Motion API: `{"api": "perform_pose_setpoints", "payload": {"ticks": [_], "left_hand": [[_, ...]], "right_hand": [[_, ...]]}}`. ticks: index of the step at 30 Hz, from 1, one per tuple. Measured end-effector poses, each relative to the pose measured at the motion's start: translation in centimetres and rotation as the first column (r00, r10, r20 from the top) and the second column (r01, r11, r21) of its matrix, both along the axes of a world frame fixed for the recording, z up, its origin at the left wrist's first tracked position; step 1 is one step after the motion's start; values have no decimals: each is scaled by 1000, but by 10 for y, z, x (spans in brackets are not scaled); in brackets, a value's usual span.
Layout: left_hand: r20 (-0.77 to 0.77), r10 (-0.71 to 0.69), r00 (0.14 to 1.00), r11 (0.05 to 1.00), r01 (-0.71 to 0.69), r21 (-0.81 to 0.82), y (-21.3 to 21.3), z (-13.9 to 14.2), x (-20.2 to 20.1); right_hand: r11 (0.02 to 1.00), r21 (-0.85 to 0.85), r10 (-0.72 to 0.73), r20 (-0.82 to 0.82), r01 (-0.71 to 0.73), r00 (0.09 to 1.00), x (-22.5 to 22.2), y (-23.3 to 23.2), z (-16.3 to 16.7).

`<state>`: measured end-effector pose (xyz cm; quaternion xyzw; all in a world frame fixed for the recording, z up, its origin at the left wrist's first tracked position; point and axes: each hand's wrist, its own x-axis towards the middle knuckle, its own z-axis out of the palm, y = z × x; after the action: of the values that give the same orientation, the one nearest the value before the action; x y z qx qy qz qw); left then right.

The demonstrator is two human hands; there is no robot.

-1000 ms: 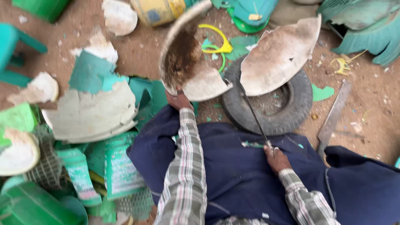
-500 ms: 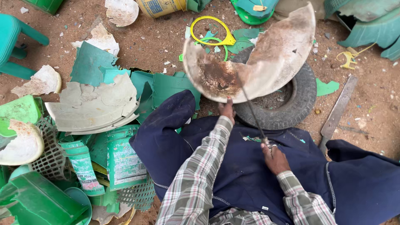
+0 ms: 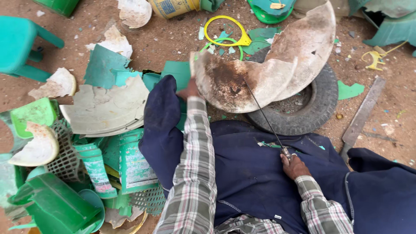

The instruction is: The person sits on the ground and uses a long knife to cut various plastic items, including green buckets, basins, and a white basin, into smaller pieces. The person places the cut pieces aside and continues cutting additional items.

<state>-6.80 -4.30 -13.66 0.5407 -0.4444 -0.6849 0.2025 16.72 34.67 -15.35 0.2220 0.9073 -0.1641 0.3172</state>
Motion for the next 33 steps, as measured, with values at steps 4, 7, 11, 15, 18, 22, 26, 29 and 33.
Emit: {"api": "perform_pose_setpoints", "payload": {"ticks": [4,7,11,15,18,22,26,29,33], "left_hand": [[-94,-434,896,869,444,217,-30,33,-25],[-210,-232,950,971,240,15,-20,40,-24],[449,-582,679,587,732,-346,-9,49,-13],[663,-611,433,355,898,-259,-14,58,-19],[704,-487,517,316,856,-410,-15,58,-26],[466,-443,766,361,628,-689,-5,45,-21],[-5,-586,810,426,303,-852,24,24,-6],[56,-647,760,353,364,-862,49,6,9],[89,-644,760,400,434,-807,72,-12,23]], "right_hand": [[1000,-24,-15,-5,14,1000,-1,-4,3],[1000,-23,-14,-9,14,1000,-2,-5,6],[1000,-18,2,-17,-2,1000,-4,-6,6],[1000,-15,11,-10,-11,1000,-3,-5,6],[994,-108,4,-104,-16,995,-1,-1,4],[975,-222,-35,-296,-33,954,0,-4,9],[873,-488,-200,-373,-8,906,-3,-17,24],[763,-646,-309,-330,25,892,-5,-28,34],[734,-679,-335,-347,12,876,-16,-33,38]]}}
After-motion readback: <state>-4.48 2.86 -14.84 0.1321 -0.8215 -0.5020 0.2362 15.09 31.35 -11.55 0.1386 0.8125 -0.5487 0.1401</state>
